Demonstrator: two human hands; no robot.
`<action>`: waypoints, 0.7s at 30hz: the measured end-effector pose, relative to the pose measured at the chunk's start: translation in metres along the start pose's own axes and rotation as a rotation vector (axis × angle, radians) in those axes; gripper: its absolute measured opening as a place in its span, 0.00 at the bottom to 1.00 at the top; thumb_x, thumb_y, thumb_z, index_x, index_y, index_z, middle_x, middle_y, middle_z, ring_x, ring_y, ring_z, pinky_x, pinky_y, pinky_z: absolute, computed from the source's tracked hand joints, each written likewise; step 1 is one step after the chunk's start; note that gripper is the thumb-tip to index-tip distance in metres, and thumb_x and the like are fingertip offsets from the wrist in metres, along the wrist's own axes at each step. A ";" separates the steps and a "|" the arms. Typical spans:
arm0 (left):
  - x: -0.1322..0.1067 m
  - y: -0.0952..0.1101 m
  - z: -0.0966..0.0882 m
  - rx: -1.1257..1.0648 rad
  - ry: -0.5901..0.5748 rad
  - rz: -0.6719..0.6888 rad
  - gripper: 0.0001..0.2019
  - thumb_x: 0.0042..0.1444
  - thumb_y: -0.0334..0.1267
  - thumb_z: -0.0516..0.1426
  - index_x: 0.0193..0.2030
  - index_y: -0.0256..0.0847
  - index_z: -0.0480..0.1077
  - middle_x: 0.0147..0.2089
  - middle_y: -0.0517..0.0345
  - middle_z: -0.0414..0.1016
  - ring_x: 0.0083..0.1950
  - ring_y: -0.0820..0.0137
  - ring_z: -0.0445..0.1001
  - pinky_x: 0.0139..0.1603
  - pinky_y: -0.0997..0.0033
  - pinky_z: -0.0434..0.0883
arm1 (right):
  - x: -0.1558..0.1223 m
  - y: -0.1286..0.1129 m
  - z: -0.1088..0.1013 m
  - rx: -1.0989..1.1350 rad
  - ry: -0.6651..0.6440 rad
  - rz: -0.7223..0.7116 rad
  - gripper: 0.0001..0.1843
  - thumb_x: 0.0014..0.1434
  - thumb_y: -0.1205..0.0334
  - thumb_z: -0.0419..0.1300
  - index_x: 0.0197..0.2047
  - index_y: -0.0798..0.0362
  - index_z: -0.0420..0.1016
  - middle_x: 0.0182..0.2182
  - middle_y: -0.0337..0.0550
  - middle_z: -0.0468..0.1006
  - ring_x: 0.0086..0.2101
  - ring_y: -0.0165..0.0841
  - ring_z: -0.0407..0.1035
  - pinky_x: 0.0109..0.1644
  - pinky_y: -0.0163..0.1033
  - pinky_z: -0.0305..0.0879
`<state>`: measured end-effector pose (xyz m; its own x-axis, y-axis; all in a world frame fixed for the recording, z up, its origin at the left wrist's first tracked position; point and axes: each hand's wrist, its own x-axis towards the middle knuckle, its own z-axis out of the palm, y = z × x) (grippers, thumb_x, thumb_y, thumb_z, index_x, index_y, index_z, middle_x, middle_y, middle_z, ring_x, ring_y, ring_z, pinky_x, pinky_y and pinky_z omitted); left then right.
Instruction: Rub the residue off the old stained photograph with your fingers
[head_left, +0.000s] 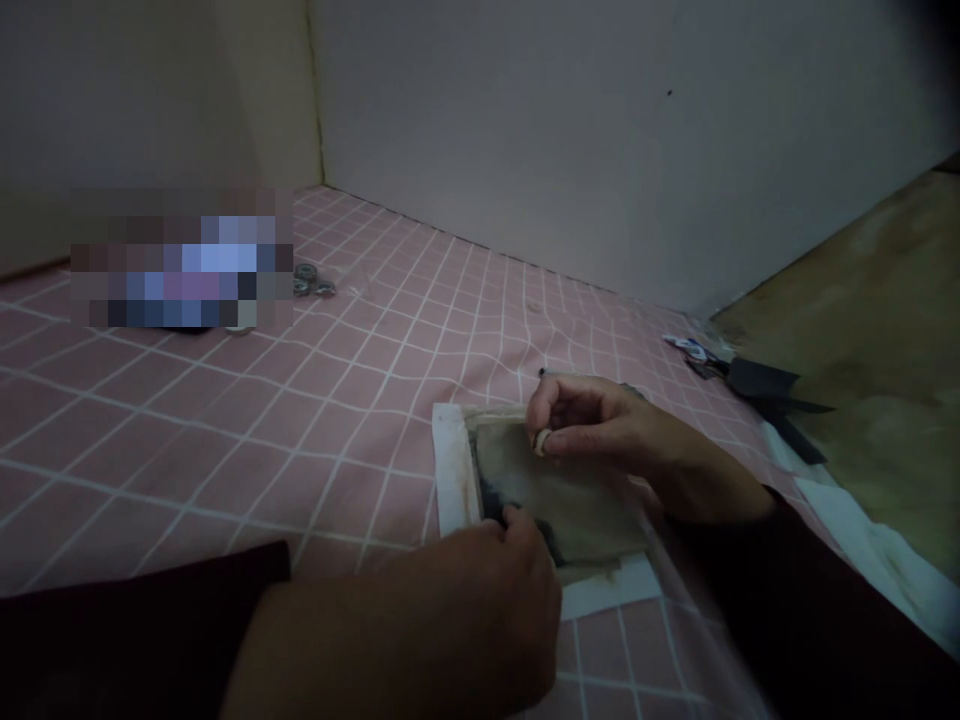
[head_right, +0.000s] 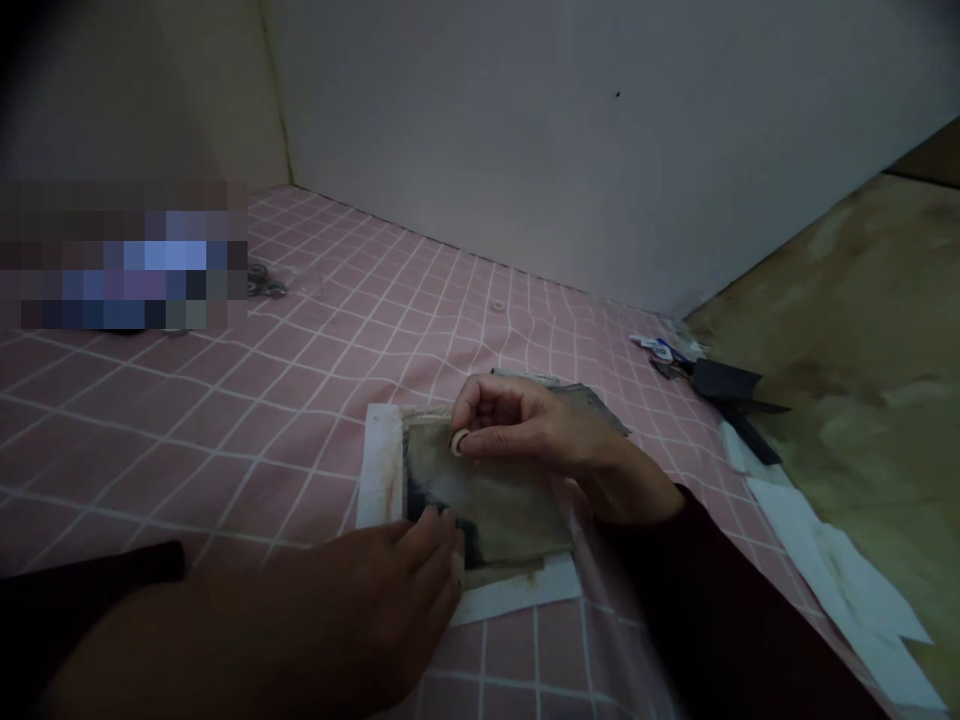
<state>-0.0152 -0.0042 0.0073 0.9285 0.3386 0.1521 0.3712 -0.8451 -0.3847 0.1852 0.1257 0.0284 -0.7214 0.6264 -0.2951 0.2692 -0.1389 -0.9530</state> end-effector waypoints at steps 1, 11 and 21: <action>0.000 0.000 0.000 0.002 0.001 0.001 0.06 0.56 0.32 0.56 0.36 0.38 0.75 0.34 0.52 0.74 0.32 0.65 0.70 0.34 0.61 0.70 | -0.001 -0.003 0.001 -0.020 0.009 0.013 0.10 0.55 0.64 0.69 0.35 0.54 0.71 0.30 0.36 0.73 0.30 0.25 0.65 0.33 0.30 0.60; 0.002 0.009 0.014 -0.055 0.043 -0.051 0.05 0.57 0.37 0.58 0.35 0.38 0.74 0.41 0.49 0.77 0.41 0.65 0.73 0.43 0.63 0.70 | -0.003 -0.012 -0.015 -0.475 -0.049 0.028 0.08 0.61 0.58 0.62 0.38 0.54 0.71 0.28 0.35 0.72 0.28 0.27 0.68 0.31 0.33 0.61; 0.009 0.008 0.017 -0.054 0.129 -0.072 0.14 0.58 0.38 0.58 0.45 0.32 0.79 0.47 0.42 0.80 0.47 0.56 0.78 0.38 0.65 0.74 | -0.003 -0.015 -0.002 -0.983 -0.050 -0.067 0.03 0.59 0.67 0.59 0.38 0.52 0.72 0.31 0.35 0.74 0.30 0.28 0.65 0.34 0.34 0.58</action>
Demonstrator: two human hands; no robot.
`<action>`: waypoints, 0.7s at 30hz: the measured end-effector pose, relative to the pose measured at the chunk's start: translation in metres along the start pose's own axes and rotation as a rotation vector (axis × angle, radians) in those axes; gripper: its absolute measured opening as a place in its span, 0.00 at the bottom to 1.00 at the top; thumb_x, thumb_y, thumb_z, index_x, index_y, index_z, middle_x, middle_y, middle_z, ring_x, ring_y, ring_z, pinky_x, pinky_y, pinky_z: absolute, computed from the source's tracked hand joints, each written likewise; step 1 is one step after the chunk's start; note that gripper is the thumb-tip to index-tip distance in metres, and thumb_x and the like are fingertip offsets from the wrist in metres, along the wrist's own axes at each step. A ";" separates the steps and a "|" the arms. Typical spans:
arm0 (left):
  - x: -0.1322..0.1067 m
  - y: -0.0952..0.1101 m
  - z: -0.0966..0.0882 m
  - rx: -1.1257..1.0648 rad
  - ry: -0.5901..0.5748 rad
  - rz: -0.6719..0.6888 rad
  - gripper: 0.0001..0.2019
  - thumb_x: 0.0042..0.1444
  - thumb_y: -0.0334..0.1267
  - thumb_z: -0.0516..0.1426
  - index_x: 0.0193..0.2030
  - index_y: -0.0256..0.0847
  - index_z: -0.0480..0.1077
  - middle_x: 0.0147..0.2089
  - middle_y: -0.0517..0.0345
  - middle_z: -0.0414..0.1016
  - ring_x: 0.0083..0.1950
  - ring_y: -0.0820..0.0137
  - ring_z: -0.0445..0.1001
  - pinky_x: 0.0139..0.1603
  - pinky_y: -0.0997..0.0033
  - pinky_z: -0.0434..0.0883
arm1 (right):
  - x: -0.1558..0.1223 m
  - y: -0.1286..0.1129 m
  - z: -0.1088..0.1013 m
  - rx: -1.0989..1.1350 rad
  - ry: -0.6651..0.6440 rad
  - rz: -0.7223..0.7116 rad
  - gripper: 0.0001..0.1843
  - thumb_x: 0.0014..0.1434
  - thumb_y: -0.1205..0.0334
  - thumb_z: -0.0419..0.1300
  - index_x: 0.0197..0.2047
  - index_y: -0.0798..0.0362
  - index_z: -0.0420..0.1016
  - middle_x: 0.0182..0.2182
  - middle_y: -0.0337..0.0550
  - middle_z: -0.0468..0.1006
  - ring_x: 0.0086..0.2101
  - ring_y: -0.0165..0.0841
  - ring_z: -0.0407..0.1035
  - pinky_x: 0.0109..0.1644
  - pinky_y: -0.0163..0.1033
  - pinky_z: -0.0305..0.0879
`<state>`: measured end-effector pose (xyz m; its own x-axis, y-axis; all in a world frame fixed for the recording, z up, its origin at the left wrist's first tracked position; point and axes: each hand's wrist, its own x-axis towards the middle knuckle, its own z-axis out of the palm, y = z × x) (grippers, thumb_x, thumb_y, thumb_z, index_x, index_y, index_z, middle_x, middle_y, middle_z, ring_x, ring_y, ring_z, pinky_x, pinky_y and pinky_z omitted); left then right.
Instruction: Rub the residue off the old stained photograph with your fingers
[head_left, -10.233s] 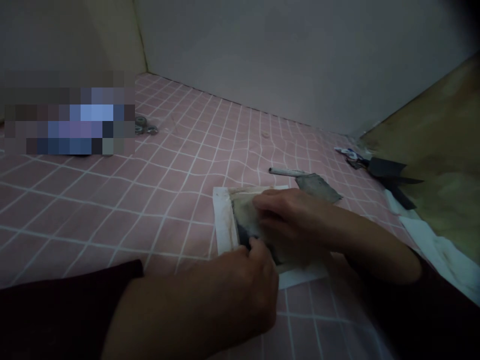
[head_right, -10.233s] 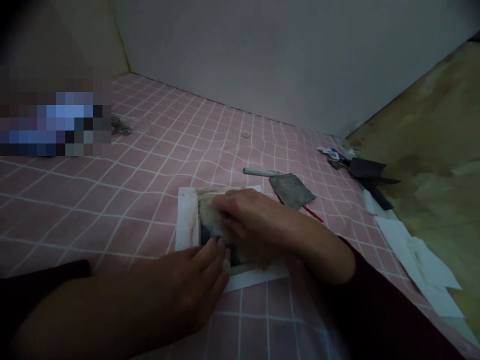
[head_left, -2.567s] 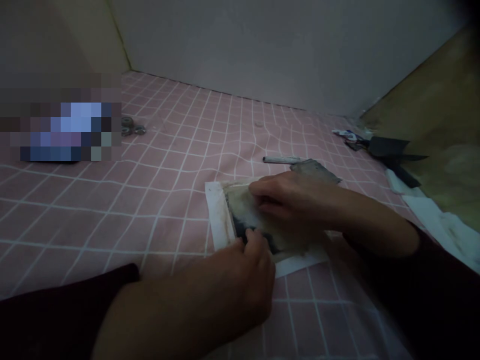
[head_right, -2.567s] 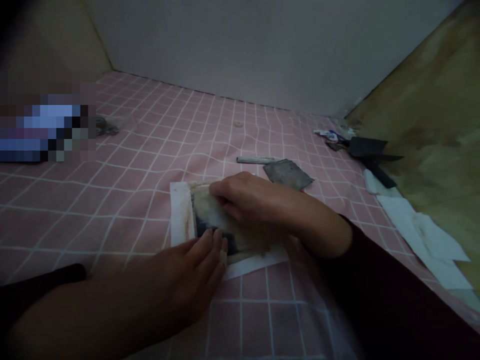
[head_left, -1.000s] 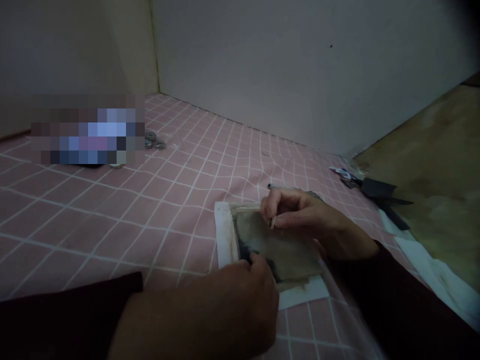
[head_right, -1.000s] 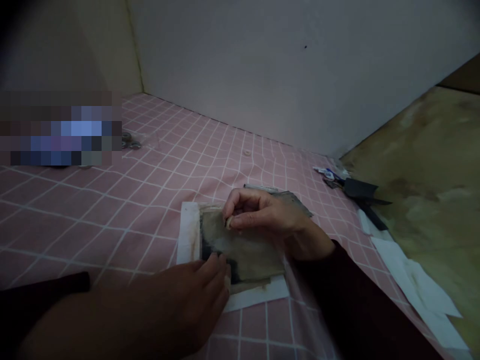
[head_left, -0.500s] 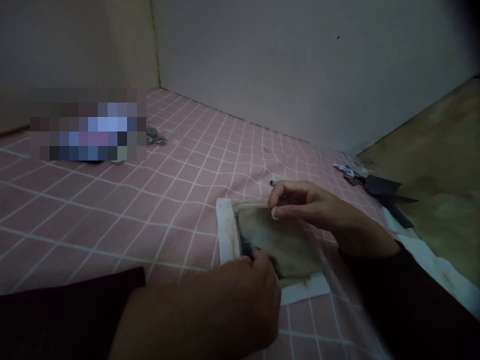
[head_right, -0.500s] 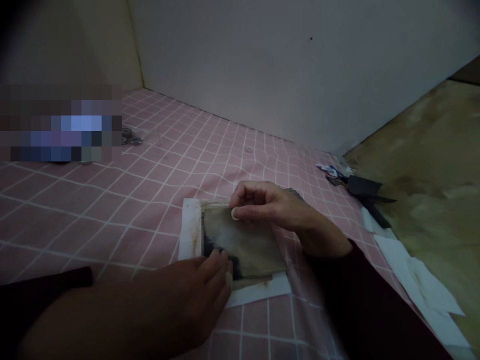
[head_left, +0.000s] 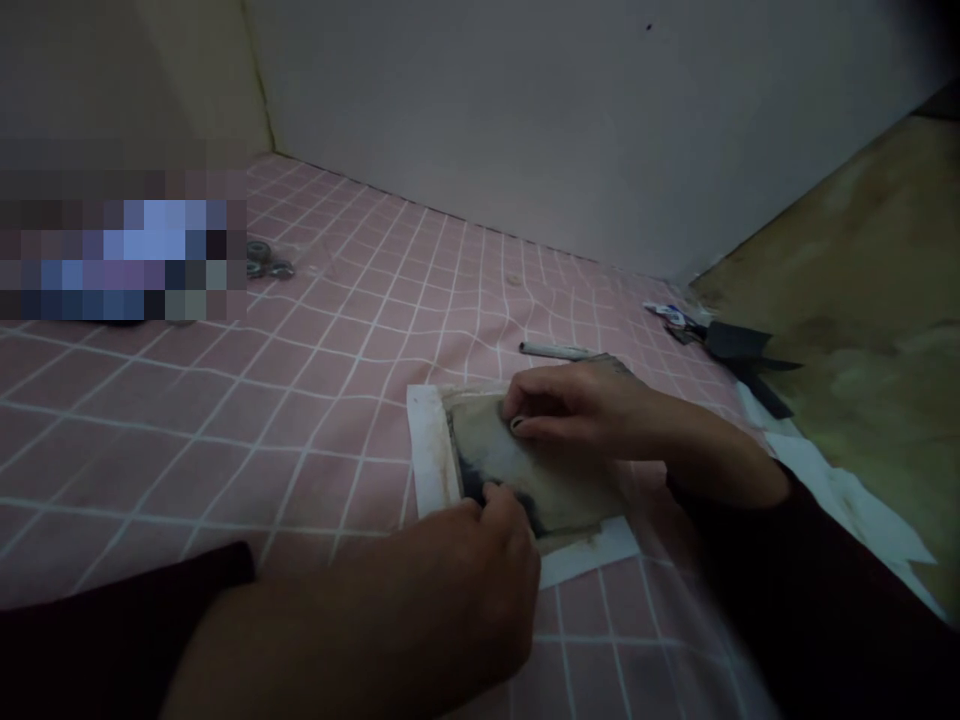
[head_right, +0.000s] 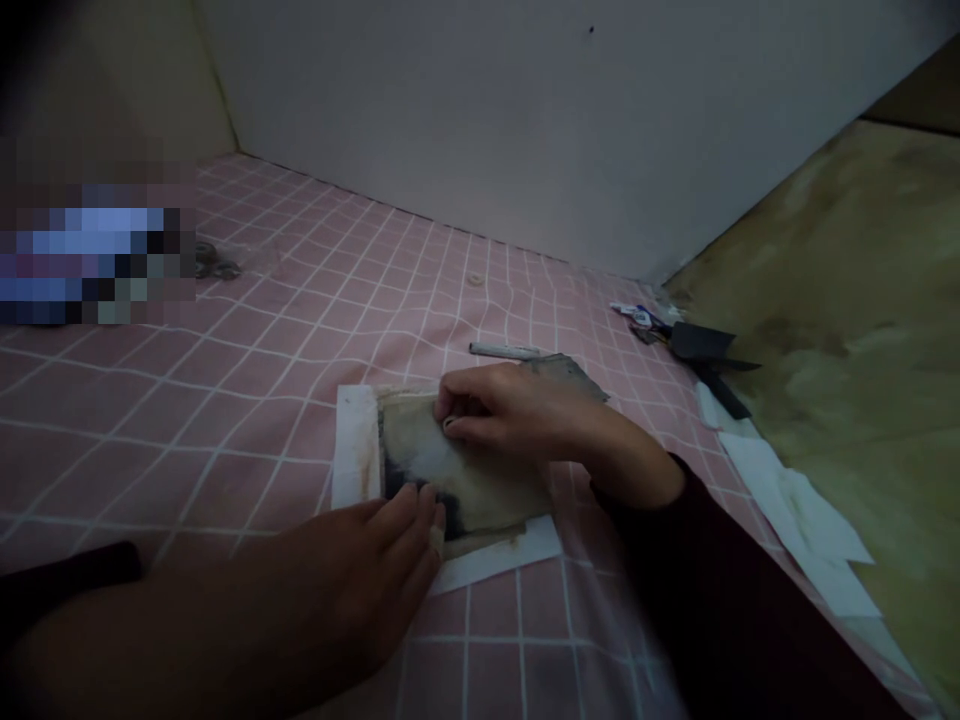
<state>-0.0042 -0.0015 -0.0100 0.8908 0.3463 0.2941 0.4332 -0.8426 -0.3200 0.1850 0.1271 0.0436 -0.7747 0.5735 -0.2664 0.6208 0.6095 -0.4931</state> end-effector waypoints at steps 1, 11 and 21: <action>0.001 -0.001 -0.001 0.007 0.001 0.009 0.14 0.58 0.38 0.58 0.45 0.33 0.79 0.46 0.42 0.80 0.46 0.57 0.79 0.38 0.66 0.74 | 0.001 -0.002 0.003 -0.011 0.021 -0.005 0.03 0.59 0.67 0.59 0.38 0.51 0.71 0.30 0.34 0.73 0.29 0.28 0.65 0.34 0.34 0.58; -0.001 0.001 0.005 -0.022 0.000 0.013 0.14 0.61 0.36 0.55 0.47 0.31 0.78 0.49 0.40 0.79 0.49 0.54 0.78 0.40 0.63 0.74 | -0.008 -0.004 0.013 -0.145 -0.009 -0.103 0.10 0.60 0.71 0.55 0.28 0.52 0.61 0.27 0.35 0.68 0.29 0.28 0.61 0.35 0.35 0.54; 0.000 -0.002 0.000 -0.006 -0.036 0.027 0.13 0.61 0.33 0.53 0.44 0.32 0.78 0.43 0.42 0.80 0.43 0.59 0.78 0.39 0.63 0.72 | -0.007 -0.021 0.033 -0.143 0.045 -0.192 0.10 0.60 0.72 0.54 0.29 0.52 0.58 0.30 0.37 0.65 0.27 0.27 0.58 0.31 0.35 0.53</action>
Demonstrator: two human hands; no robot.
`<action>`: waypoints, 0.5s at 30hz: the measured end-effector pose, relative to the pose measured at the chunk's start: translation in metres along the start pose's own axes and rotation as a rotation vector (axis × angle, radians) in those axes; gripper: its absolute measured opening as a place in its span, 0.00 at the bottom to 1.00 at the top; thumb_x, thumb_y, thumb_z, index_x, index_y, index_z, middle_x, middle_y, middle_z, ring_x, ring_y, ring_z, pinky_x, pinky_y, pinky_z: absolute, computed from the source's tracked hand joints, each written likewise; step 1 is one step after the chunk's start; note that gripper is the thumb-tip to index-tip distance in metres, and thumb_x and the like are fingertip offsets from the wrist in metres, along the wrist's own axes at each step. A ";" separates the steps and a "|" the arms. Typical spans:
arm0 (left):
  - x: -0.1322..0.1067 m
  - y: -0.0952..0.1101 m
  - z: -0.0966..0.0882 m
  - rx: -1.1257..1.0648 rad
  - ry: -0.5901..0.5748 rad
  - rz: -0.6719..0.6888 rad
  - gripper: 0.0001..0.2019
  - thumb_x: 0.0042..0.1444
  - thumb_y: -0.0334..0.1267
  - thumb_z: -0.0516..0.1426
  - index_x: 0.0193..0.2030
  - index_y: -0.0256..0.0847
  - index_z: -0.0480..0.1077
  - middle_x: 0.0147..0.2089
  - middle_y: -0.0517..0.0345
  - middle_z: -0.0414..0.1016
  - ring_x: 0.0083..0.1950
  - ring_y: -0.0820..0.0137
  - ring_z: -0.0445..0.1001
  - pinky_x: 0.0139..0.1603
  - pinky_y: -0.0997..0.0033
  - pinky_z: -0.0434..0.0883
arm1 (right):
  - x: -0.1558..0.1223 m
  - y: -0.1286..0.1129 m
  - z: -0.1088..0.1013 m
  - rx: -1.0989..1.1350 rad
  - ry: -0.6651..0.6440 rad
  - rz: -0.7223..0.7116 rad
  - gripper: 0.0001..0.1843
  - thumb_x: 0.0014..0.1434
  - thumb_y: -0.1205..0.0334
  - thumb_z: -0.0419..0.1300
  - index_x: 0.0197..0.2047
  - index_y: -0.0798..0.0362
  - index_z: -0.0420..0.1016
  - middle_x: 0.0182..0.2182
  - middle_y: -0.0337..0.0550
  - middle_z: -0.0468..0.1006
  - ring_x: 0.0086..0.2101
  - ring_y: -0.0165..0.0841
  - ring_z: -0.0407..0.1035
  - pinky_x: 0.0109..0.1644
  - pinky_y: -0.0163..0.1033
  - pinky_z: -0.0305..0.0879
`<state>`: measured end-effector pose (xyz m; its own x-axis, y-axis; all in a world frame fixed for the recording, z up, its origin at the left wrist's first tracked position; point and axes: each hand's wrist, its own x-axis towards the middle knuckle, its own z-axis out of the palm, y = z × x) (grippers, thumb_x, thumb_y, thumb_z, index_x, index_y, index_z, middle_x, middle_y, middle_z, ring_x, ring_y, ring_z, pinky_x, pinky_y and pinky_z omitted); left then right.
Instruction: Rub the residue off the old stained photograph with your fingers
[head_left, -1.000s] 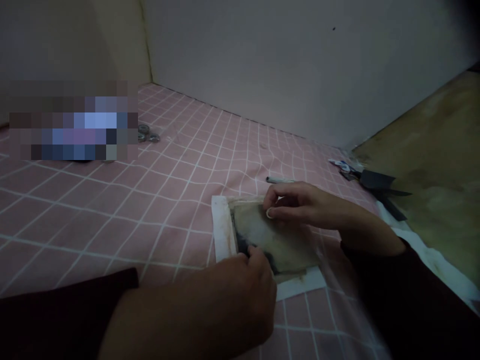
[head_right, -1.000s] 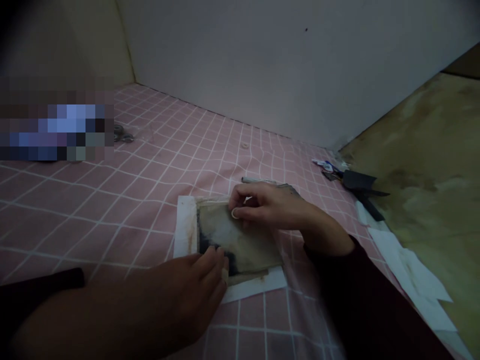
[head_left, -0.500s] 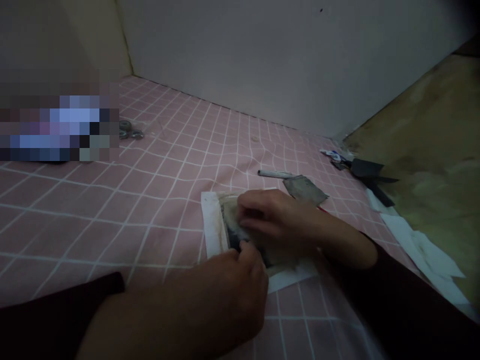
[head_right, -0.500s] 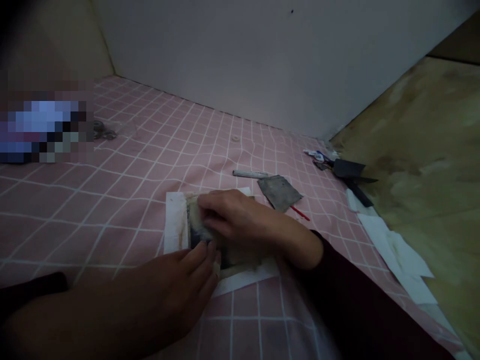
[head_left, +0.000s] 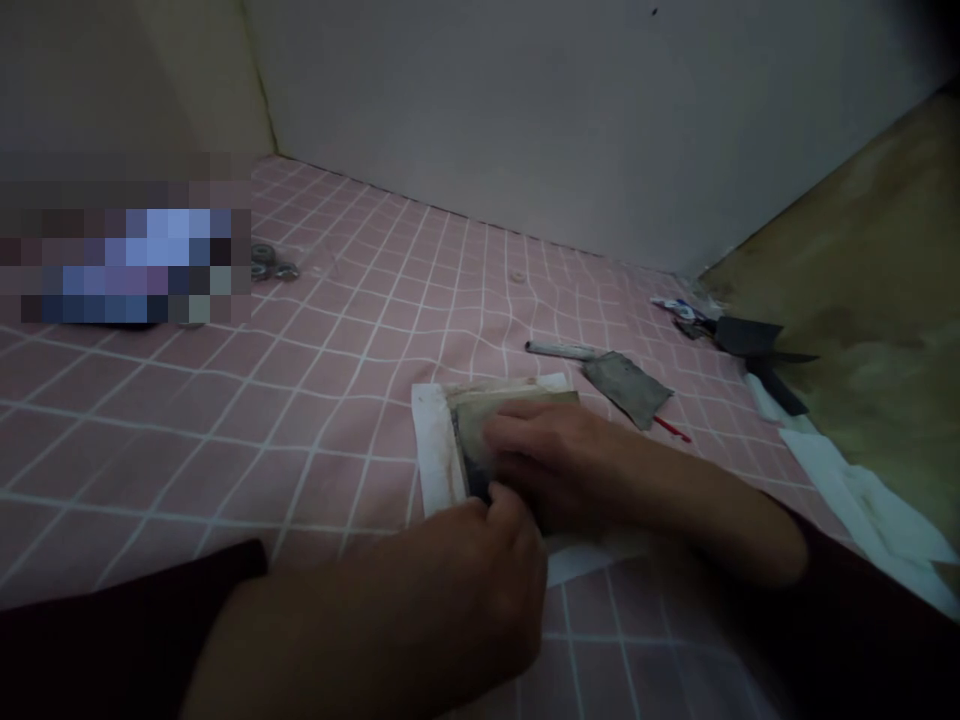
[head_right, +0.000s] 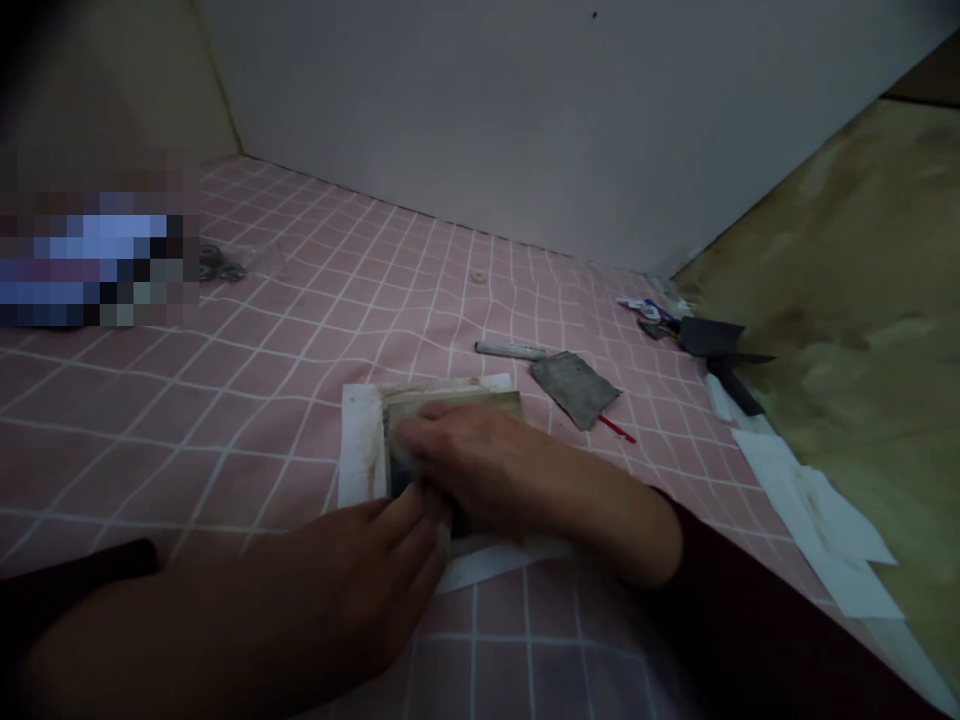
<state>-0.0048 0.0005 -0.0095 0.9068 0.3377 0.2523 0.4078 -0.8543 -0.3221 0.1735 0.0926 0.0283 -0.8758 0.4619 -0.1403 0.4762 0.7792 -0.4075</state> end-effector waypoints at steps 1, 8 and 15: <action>-0.001 0.001 0.001 -0.011 0.009 -0.005 0.13 0.61 0.33 0.53 0.44 0.32 0.78 0.44 0.42 0.79 0.46 0.58 0.77 0.40 0.63 0.73 | -0.003 0.002 -0.002 -0.033 -0.009 0.044 0.10 0.60 0.72 0.53 0.29 0.52 0.57 0.29 0.37 0.65 0.27 0.27 0.58 0.31 0.35 0.52; 0.000 -0.002 -0.009 0.040 -0.077 0.052 0.17 0.61 0.32 0.50 0.48 0.29 0.77 0.47 0.39 0.79 0.46 0.56 0.78 0.40 0.62 0.73 | -0.002 0.002 0.002 -0.063 0.091 0.037 0.09 0.64 0.69 0.53 0.30 0.53 0.62 0.30 0.38 0.66 0.28 0.27 0.59 0.32 0.35 0.53; 0.003 -0.003 -0.015 0.047 -0.139 0.074 0.20 0.61 0.34 0.48 0.53 0.29 0.76 0.50 0.36 0.78 0.50 0.53 0.77 0.38 0.62 0.74 | -0.004 0.003 0.007 -0.066 0.098 0.040 0.10 0.64 0.70 0.54 0.30 0.54 0.62 0.30 0.38 0.65 0.29 0.28 0.59 0.32 0.36 0.53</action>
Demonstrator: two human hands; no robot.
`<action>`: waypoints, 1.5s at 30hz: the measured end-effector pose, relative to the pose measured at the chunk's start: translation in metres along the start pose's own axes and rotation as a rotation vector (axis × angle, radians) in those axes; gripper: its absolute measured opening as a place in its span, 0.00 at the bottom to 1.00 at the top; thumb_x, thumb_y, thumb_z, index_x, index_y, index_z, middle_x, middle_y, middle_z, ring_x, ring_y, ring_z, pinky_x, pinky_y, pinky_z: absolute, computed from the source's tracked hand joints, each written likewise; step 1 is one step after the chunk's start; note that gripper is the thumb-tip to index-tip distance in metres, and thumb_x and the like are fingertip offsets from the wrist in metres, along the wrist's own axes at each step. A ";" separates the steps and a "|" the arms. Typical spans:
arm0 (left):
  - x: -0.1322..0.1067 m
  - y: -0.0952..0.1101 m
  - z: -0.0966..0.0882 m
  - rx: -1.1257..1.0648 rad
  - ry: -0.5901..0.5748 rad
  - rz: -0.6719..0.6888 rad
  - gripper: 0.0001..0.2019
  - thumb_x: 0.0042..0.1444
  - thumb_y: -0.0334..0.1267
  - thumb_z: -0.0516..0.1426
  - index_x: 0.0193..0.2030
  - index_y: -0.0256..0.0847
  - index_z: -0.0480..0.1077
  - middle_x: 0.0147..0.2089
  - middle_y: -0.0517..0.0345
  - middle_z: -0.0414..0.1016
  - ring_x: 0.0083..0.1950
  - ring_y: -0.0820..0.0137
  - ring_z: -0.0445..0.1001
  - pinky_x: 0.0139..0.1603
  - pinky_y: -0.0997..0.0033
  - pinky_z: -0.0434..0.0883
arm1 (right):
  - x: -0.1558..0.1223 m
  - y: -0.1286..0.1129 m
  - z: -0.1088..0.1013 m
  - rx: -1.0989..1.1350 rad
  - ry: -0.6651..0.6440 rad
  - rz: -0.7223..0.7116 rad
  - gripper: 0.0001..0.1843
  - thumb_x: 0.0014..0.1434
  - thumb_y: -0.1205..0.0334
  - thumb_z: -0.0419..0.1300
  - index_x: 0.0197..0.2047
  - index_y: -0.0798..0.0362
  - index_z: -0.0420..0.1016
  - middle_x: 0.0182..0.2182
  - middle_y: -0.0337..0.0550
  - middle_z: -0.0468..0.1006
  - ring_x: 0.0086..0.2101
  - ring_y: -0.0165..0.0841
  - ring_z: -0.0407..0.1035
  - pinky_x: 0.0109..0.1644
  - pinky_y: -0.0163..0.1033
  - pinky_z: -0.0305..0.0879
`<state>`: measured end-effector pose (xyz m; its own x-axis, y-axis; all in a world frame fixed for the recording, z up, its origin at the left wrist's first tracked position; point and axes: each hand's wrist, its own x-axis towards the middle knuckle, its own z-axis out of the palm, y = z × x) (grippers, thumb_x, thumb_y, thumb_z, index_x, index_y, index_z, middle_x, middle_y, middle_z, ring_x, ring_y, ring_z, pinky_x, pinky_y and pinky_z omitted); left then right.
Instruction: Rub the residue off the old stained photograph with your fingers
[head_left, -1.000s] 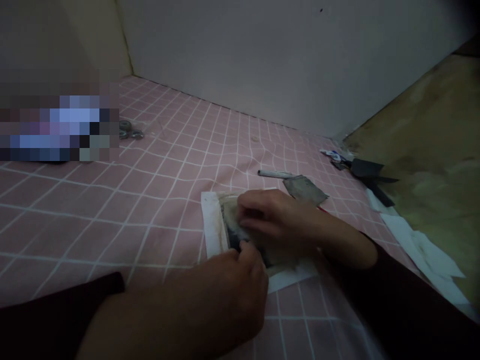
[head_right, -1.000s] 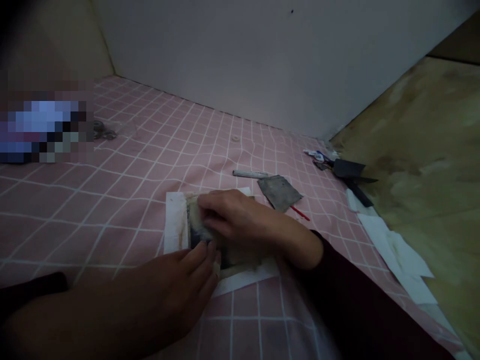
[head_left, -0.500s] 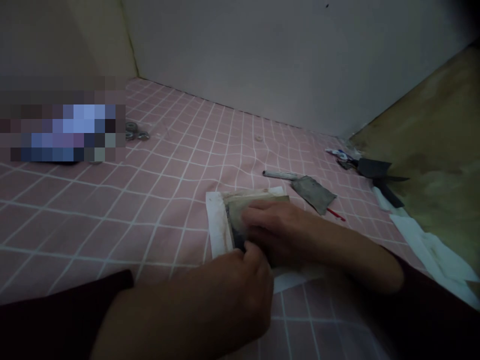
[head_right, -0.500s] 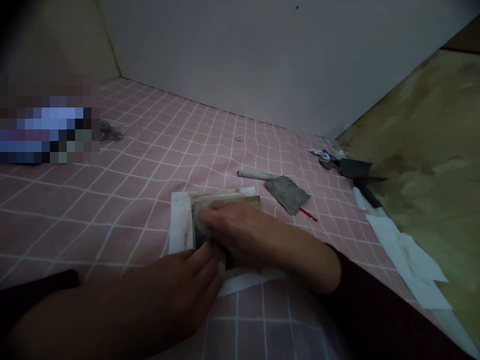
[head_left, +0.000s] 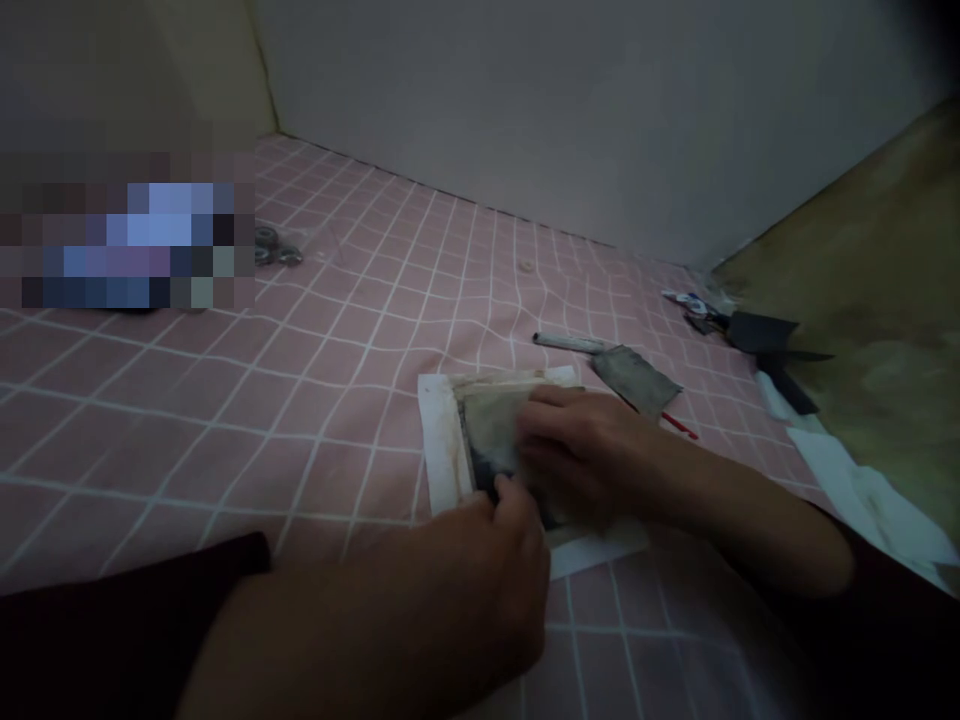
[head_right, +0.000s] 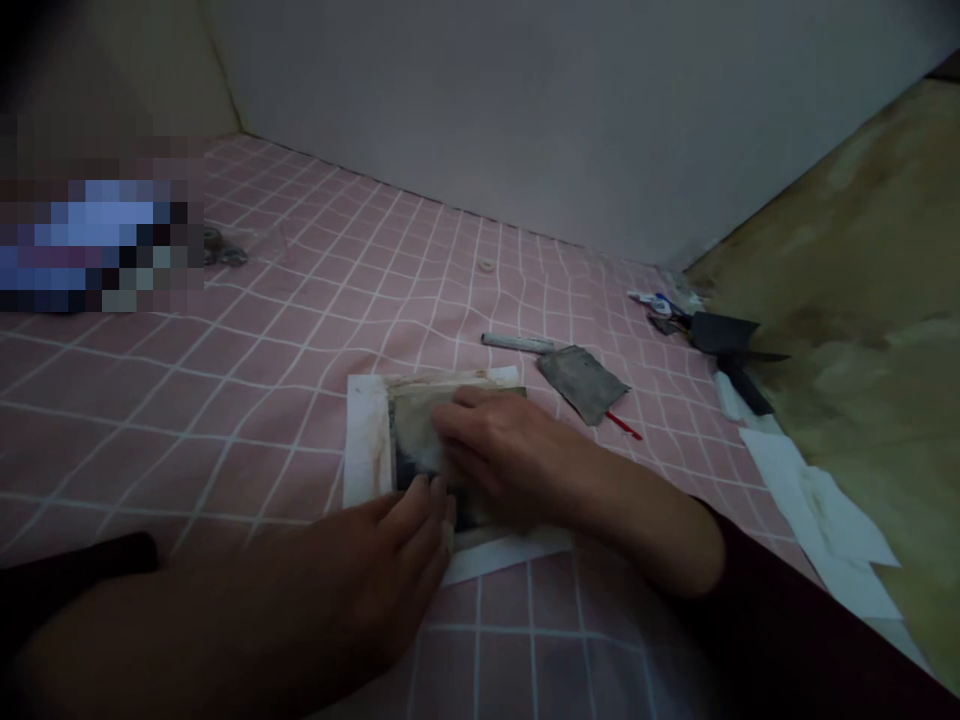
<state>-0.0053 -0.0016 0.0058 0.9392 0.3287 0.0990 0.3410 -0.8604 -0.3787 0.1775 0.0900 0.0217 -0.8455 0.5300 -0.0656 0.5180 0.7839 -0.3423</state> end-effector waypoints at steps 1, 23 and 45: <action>0.000 0.002 0.003 -0.010 0.010 -0.005 0.21 0.61 0.35 0.48 0.53 0.29 0.76 0.51 0.35 0.77 0.51 0.51 0.77 0.39 0.62 0.74 | -0.002 0.001 0.000 -0.017 0.013 0.015 0.10 0.64 0.70 0.54 0.30 0.54 0.62 0.30 0.38 0.65 0.29 0.28 0.59 0.33 0.36 0.53; 0.000 0.012 0.018 -0.058 0.152 -0.095 0.17 0.60 0.34 0.54 0.51 0.28 0.77 0.53 0.37 0.77 0.51 0.53 0.77 0.46 0.60 0.73 | -0.031 0.007 0.008 0.006 0.143 0.070 0.09 0.64 0.70 0.52 0.31 0.54 0.66 0.31 0.41 0.68 0.31 0.30 0.63 0.34 0.35 0.57; 0.001 0.010 0.016 -0.055 0.153 -0.100 0.16 0.56 0.35 0.57 0.47 0.27 0.78 0.49 0.36 0.79 0.47 0.53 0.78 0.42 0.61 0.74 | -0.021 0.003 0.011 0.096 0.154 -0.002 0.09 0.65 0.70 0.52 0.32 0.54 0.68 0.31 0.41 0.68 0.31 0.30 0.63 0.36 0.36 0.59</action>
<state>-0.0021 -0.0034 -0.0130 0.8940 0.3545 0.2740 0.4310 -0.8475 -0.3097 0.1954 0.0779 0.0112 -0.8130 0.5772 0.0768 0.4952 0.7548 -0.4303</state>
